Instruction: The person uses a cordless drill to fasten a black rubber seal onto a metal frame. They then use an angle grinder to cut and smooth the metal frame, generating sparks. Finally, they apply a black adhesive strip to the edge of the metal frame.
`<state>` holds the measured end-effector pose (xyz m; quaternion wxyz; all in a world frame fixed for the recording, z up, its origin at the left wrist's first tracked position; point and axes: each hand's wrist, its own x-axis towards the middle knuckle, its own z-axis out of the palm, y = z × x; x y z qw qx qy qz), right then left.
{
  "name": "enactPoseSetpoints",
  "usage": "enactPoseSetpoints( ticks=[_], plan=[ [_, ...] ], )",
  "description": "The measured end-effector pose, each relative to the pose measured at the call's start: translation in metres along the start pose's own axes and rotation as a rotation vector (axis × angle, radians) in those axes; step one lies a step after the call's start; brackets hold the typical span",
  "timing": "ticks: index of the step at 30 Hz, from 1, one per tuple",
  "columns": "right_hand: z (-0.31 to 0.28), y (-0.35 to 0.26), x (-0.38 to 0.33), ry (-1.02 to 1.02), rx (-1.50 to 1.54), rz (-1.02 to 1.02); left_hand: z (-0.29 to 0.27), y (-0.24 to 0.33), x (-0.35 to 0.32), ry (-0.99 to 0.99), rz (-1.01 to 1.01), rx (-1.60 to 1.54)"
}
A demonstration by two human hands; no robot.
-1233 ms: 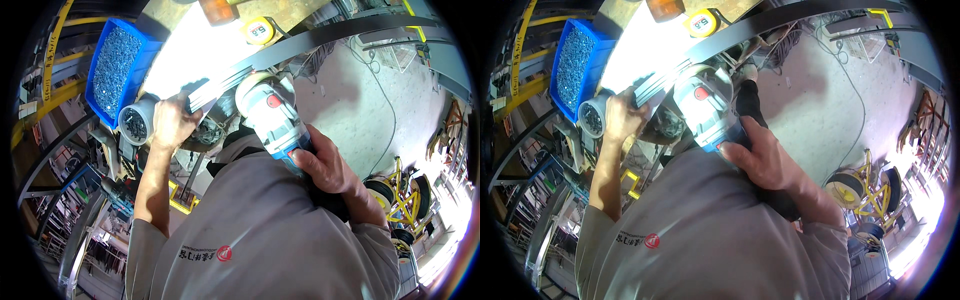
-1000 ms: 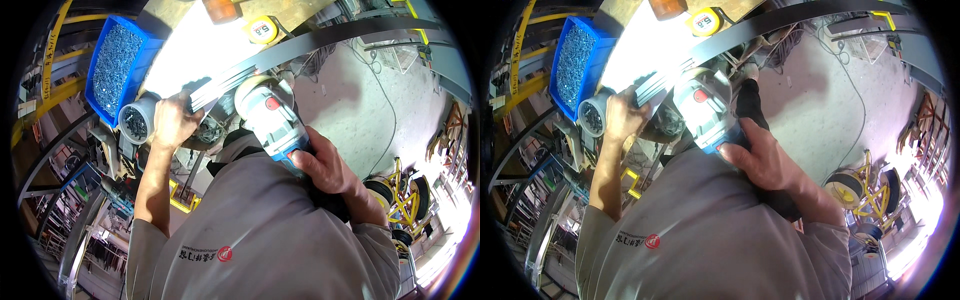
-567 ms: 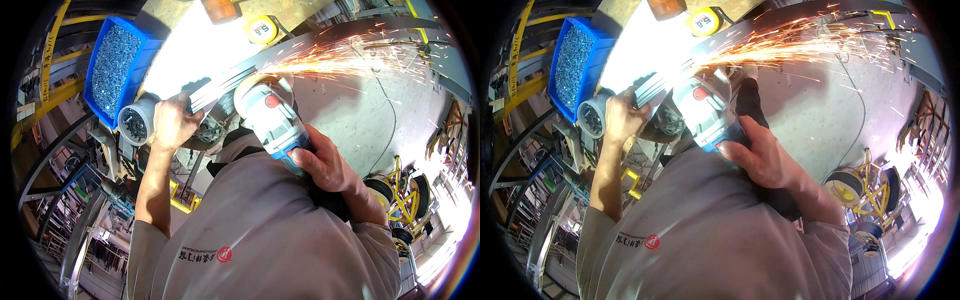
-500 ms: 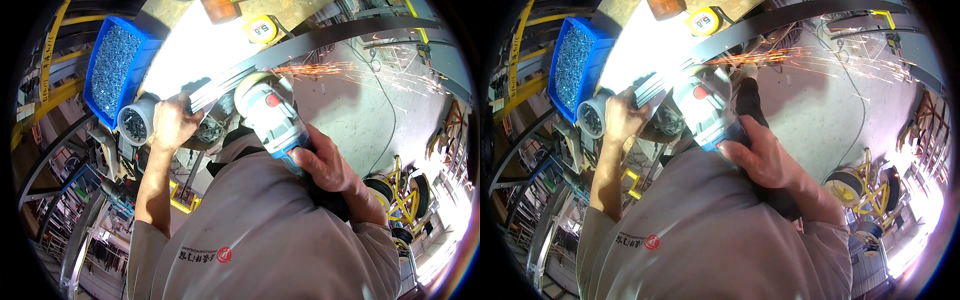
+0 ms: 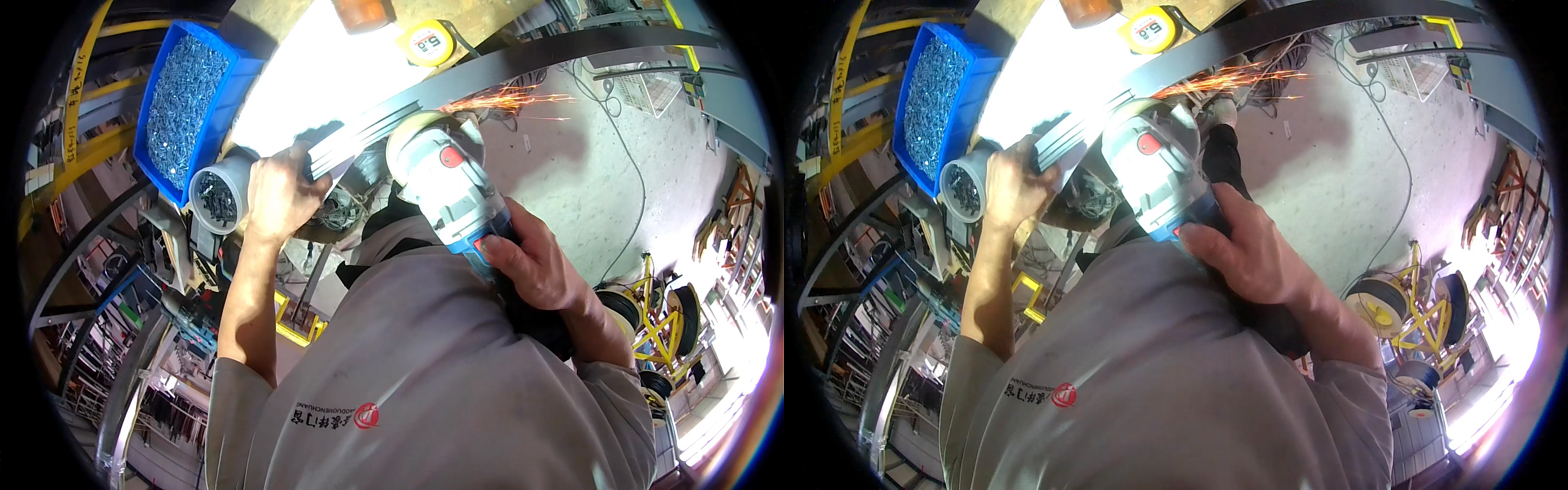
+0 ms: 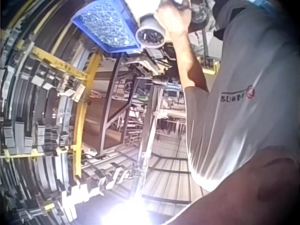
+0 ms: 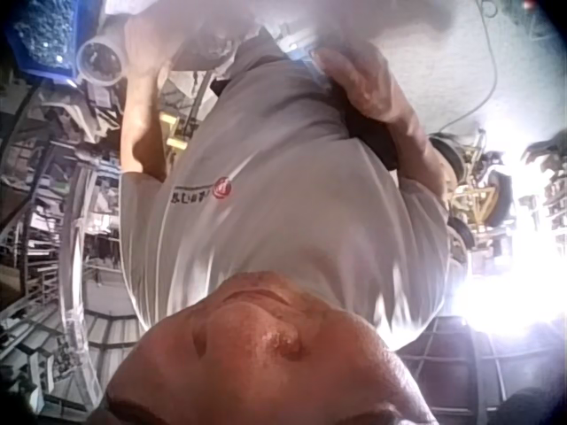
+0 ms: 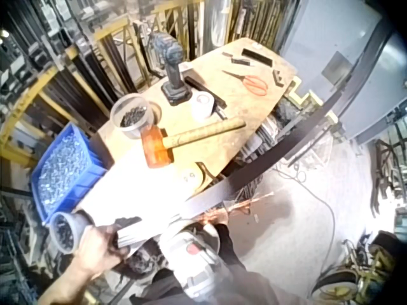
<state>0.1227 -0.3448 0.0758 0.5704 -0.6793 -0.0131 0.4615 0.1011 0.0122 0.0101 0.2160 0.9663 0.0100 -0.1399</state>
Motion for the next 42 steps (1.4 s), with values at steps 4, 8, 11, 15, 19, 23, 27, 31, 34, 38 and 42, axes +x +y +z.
enactPoseSetpoints(
  ticks=[4, 8, 11, 15, 19, 23, 27, 31, 34, 38, 42],
  plan=[
    [0.004, -0.003, -0.007, 0.006, -0.022, 0.031, -0.002, 0.001, -0.001, 0.022, 0.009, -0.006],
    [0.01, -0.004, -0.013, 0.025, -0.025, 0.02, -0.005, -0.006, -0.001, 0.027, 0.021, -0.099],
    [0.016, -0.008, -0.019, 0.045, -0.042, 0.021, -0.018, -0.004, -0.007, -0.067, -0.031, -0.142],
    [0.025, -0.01, -0.026, 0.047, -0.049, 0.036, -0.023, 0.004, -0.014, -0.068, -0.076, 0.041],
    [0.034, -0.004, -0.029, 0.088, -0.063, 0.034, -0.026, -0.003, -0.023, -0.056, -0.208, 0.033],
    [0.039, -0.007, -0.029, 0.066, -0.085, 0.045, 0.002, -0.025, -0.042, 0.23, -0.175, -0.434],
    [0.043, -0.01, -0.025, -0.01, -0.105, 0.037, 0.02, -0.031, -0.053, 0.407, -0.11, -0.678],
    [0.056, -0.019, -0.019, -0.118, -0.039, 0.057, 0.038, -0.04, -0.06, 0.403, -0.283, -1.004],
    [0.064, -0.025, -0.01, -0.186, -0.041, 0.103, 0.038, -0.04, -0.062, 0.402, -0.302, -1.056],
    [0.074, -0.015, -0.002, -0.218, -0.024, 0.074, 0.061, -0.058, -0.062, 0.435, -0.115, -1.242],
    [0.085, -0.017, 0.0, -0.259, 0.006, 0.155, 0.083, -0.086, -0.062, 0.418, -0.039, -1.121]
  ],
)
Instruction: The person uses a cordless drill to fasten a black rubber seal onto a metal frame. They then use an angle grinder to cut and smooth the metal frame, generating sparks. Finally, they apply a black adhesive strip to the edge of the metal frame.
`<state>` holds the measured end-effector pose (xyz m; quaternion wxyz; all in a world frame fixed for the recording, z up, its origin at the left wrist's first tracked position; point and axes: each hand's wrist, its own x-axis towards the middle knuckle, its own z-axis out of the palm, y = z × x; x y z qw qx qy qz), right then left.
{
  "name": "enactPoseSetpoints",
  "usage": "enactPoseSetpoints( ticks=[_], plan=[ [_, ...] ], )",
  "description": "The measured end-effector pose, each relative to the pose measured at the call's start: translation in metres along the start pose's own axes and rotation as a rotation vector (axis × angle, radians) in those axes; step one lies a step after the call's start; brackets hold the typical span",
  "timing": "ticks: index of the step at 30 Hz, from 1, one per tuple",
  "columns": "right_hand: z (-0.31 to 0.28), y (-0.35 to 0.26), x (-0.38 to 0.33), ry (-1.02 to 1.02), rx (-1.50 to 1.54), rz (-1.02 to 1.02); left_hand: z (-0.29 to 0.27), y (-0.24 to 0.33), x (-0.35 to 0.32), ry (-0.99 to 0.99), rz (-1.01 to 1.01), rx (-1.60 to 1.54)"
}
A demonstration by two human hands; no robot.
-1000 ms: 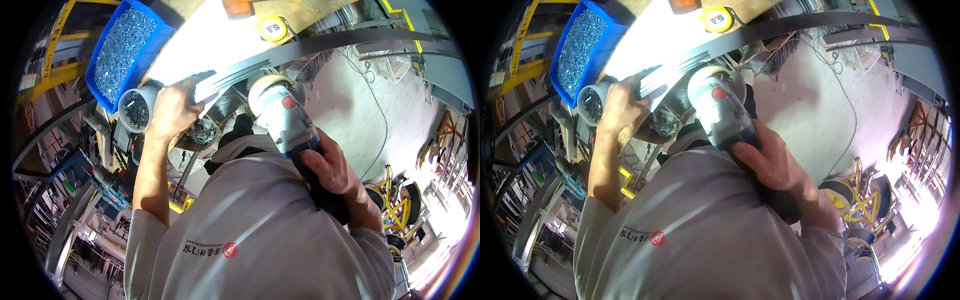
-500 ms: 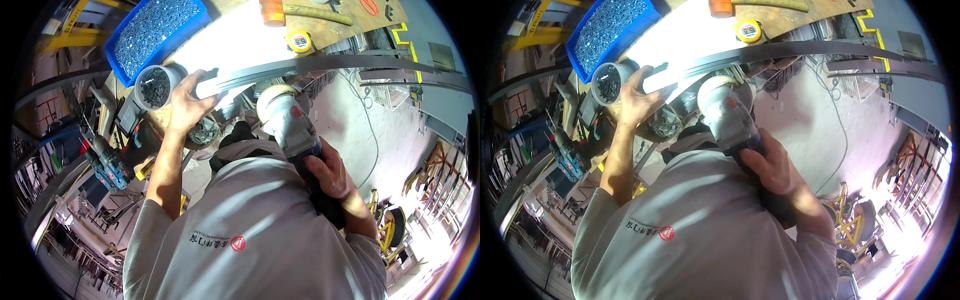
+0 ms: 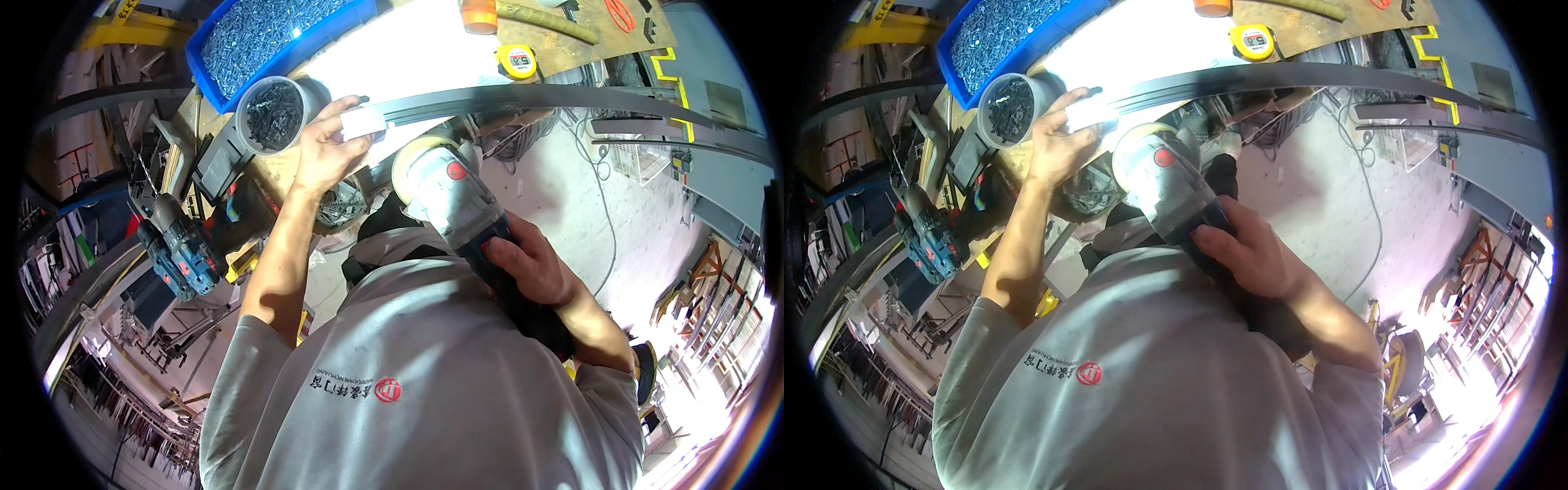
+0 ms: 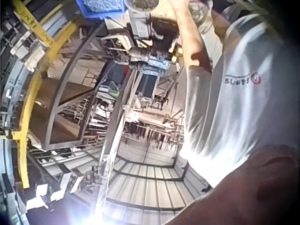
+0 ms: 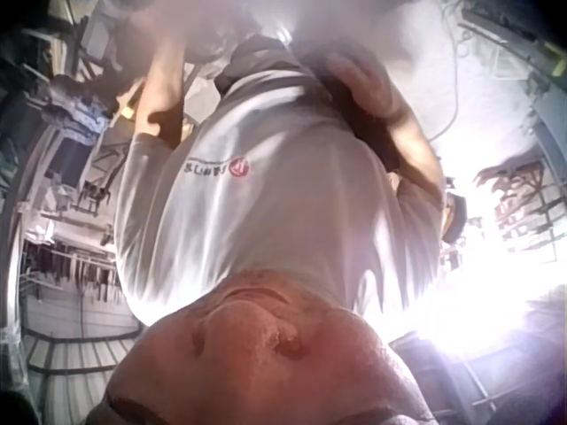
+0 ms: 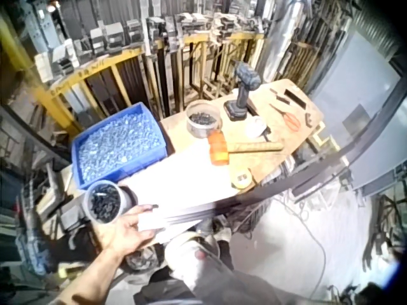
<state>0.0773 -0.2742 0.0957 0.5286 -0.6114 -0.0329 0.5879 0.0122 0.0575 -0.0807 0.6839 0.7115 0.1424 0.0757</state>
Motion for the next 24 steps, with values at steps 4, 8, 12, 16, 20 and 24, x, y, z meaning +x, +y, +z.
enactPoseSetpoints(
  ticks=[4, 8, 12, 16, 20, 24],
  plan=[
    [0.009, 0.002, 0.002, -0.014, 0.035, 0.042, 0.002, -0.012, -0.004, -0.036, -0.083, -0.215],
    [0.017, 0.007, 0.009, 0.021, 0.011, -0.031, 0.002, -0.014, -0.004, -0.081, -0.178, -0.341],
    [0.023, 0.009, 0.016, 0.002, 0.028, -0.08, 0.003, -0.01, -0.005, -0.043, -0.241, -0.247],
    [0.022, 0.01, 0.017, -0.033, 0.02, -0.083, -0.001, -0.011, -0.007, -0.01, -0.287, -0.094],
    [0.015, 0.008, 0.021, -0.064, -0.047, -0.106, 0.005, -0.009, -0.007, 0.03, -0.266, -0.171],
    [0.031, 0.003, 0.022, -0.016, 0.0, -0.107, 0.002, -0.015, -0.007, -0.012, -0.283, -0.21]
  ],
)
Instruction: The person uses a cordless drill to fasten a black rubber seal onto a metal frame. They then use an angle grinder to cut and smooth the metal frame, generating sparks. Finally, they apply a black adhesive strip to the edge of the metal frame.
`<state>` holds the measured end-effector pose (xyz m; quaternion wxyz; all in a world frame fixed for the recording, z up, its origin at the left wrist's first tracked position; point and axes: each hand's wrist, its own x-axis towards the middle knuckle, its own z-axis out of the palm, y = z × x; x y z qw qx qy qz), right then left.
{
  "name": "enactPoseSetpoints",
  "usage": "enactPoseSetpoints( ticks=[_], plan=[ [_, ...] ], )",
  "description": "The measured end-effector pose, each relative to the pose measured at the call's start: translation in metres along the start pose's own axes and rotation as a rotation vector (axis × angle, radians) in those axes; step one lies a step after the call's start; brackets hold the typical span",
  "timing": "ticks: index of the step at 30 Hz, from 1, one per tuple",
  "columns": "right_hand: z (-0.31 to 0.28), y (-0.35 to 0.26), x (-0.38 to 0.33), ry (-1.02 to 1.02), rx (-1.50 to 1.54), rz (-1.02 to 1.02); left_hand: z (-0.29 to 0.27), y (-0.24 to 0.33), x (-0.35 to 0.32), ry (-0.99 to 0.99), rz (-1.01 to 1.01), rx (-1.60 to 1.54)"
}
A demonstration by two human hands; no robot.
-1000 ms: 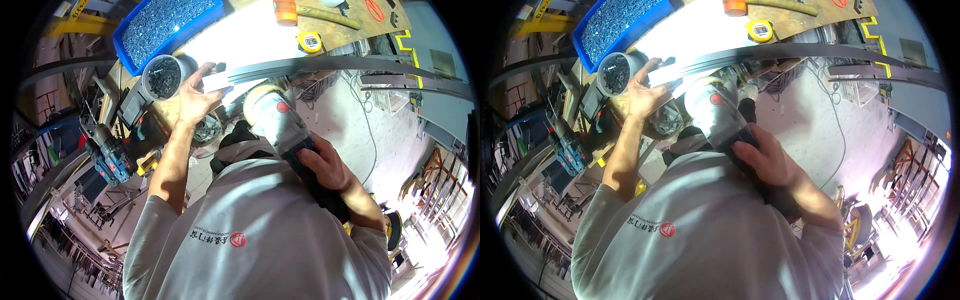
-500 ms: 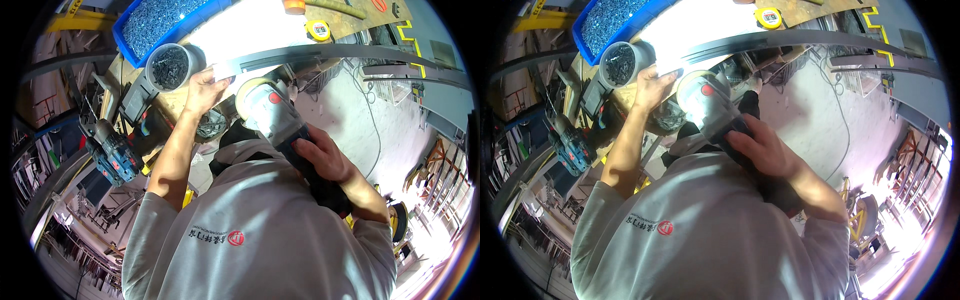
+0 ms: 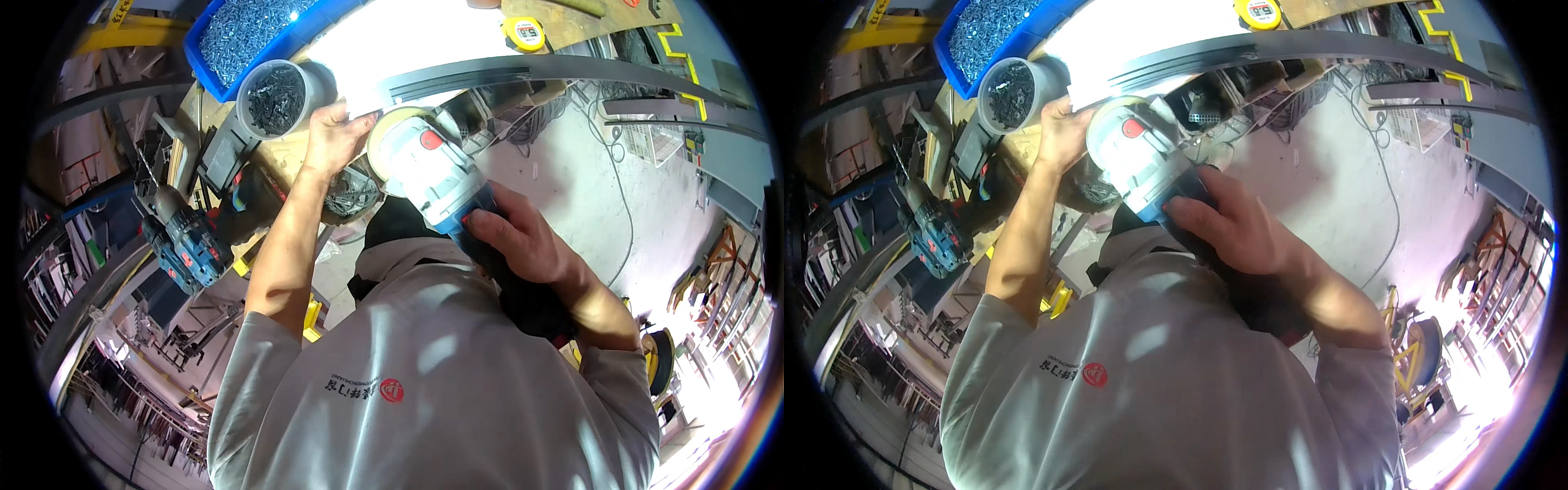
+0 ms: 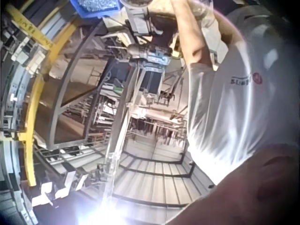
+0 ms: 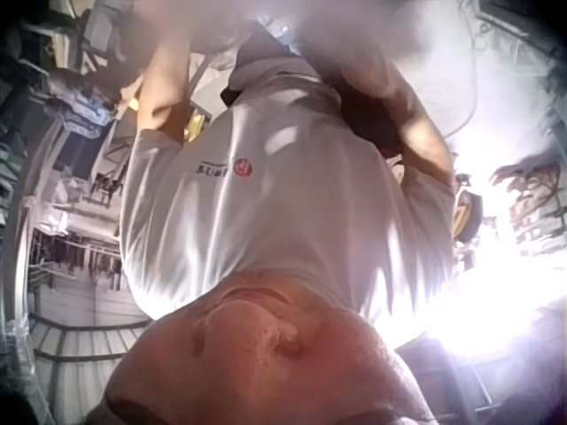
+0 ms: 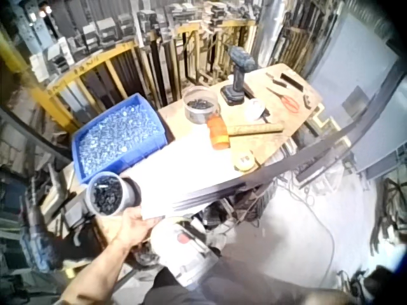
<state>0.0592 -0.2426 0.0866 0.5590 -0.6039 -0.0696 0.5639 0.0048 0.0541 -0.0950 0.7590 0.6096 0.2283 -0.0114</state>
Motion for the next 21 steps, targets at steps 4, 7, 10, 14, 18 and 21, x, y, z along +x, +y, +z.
enactPoseSetpoints(
  ticks=[4, 7, 10, 14, 18, 21],
  plan=[
    [0.007, 0.002, 0.004, 0.033, 0.013, -0.007, 0.005, 0.007, -0.003, -0.017, 0.025, 0.018],
    [0.014, 0.017, 0.008, 0.067, 0.007, -0.074, 0.001, 0.001, 0.004, -0.061, 0.029, 0.043],
    [0.023, 0.029, 0.008, 0.113, 0.027, -0.127, 0.0, -0.001, 0.001, -0.057, 0.053, 0.045],
    [0.024, 0.021, 0.011, 0.086, 0.061, -0.101, -0.002, 0.001, 0.004, -0.053, 0.075, 0.113],
    [0.024, 0.027, 0.014, 0.094, 0.051, -0.124, -0.008, -0.005, 0.003, -0.085, 0.075, 0.121],
    [0.024, 0.027, 0.016, 0.096, 0.05, -0.137, -0.01, -0.007, 0.004, -0.11, 0.084, 0.069]
  ],
)
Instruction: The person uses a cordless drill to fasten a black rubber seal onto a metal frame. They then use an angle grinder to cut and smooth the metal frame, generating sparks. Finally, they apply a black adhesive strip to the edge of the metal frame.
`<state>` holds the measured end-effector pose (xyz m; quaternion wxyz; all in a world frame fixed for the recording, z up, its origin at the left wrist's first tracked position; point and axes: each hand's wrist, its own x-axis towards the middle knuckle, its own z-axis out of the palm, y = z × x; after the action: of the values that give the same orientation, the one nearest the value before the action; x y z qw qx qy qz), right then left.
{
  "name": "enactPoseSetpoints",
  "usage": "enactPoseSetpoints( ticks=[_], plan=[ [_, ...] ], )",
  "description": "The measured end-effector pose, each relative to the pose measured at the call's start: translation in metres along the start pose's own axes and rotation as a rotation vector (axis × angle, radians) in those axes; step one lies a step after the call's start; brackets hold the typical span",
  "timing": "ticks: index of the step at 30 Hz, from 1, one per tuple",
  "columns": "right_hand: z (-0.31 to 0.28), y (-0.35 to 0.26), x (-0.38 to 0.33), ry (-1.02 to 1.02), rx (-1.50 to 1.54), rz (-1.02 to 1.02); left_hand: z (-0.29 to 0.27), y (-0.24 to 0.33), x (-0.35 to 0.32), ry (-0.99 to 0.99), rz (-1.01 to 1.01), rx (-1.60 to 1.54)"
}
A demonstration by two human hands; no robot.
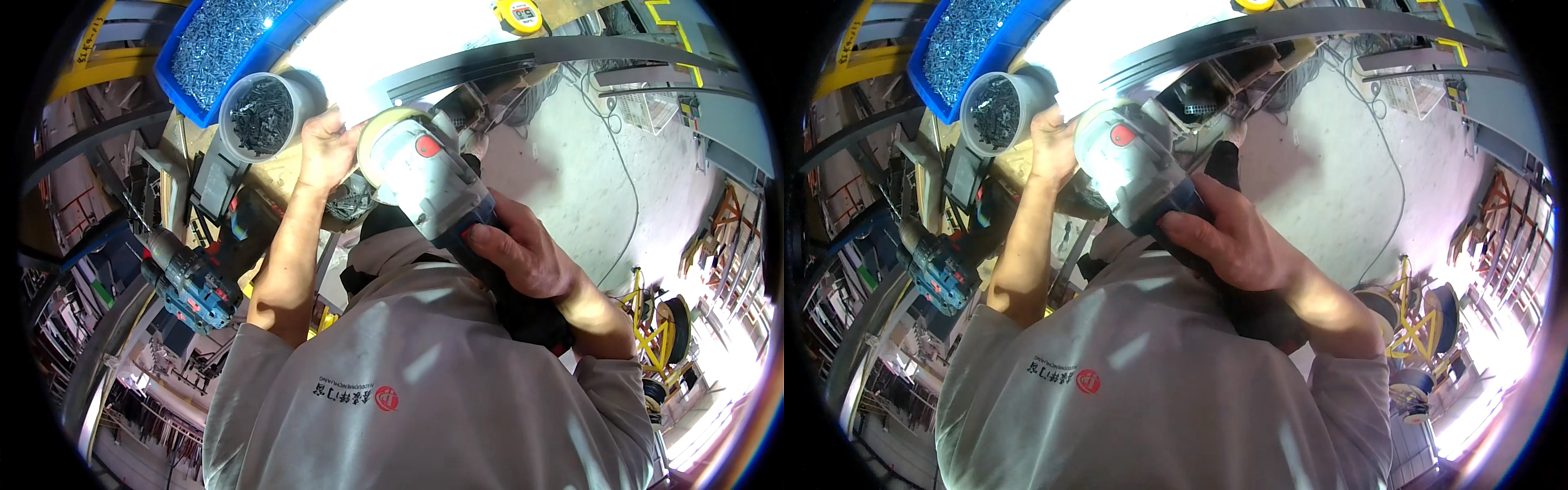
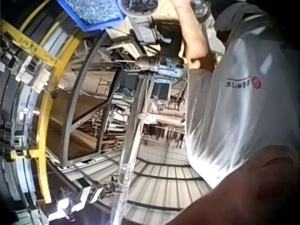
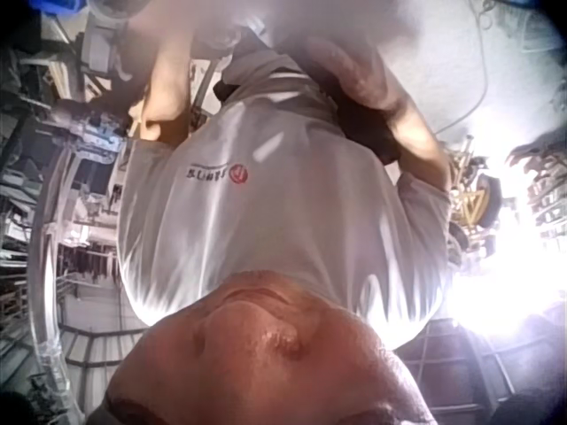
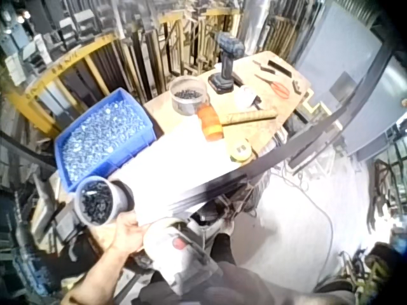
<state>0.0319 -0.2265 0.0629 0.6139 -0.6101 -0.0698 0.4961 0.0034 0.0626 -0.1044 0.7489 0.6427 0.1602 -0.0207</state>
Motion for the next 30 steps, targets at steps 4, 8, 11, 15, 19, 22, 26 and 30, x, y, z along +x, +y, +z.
enactPoseSetpoints(
  ticks=[4, 8, 11, 15, 19, 22, 26, 30],
  plan=[
    [-0.003, -0.001, 0.002, -0.027, -0.009, 0.017, 0.006, 0.003, -0.001, 0.025, 0.02, -0.097],
    [-0.001, 0.001, 0.004, -0.019, 0.011, -0.003, 0.006, 0.005, -0.001, 0.035, 0.026, -0.095],
    [-0.001, -0.001, 0.004, -0.021, 0.011, -0.004, 0.006, 0.002, -0.001, 0.029, 0.04, -0.111],
    [0.001, 0.0, 0.005, -0.004, 0.027, -0.009, 0.005, 0.002, -0.001, 0.031, 0.043, -0.059],
    [0.0, 0.004, 0.005, 0.004, 0.036, 0.014, 0.004, 0.004, -0.001, 0.04, 0.034, 0.025],
    [0.001, 0.006, 0.004, 0.019, 0.027, 0.031, 0.009, 0.008, -0.002, 0.046, 0.027, -0.064],
    [0.003, 0.006, 0.004, 0.035, 0.029, 0.039, 0.005, 0.009, -0.002, 0.061, 0.023, 0.065],
    [0.004, 0.005, 0.005, 0.046, 0.042, 0.014, 0.009, 0.011, -0.002, 0.066, 0.038, -0.071]
  ],
)
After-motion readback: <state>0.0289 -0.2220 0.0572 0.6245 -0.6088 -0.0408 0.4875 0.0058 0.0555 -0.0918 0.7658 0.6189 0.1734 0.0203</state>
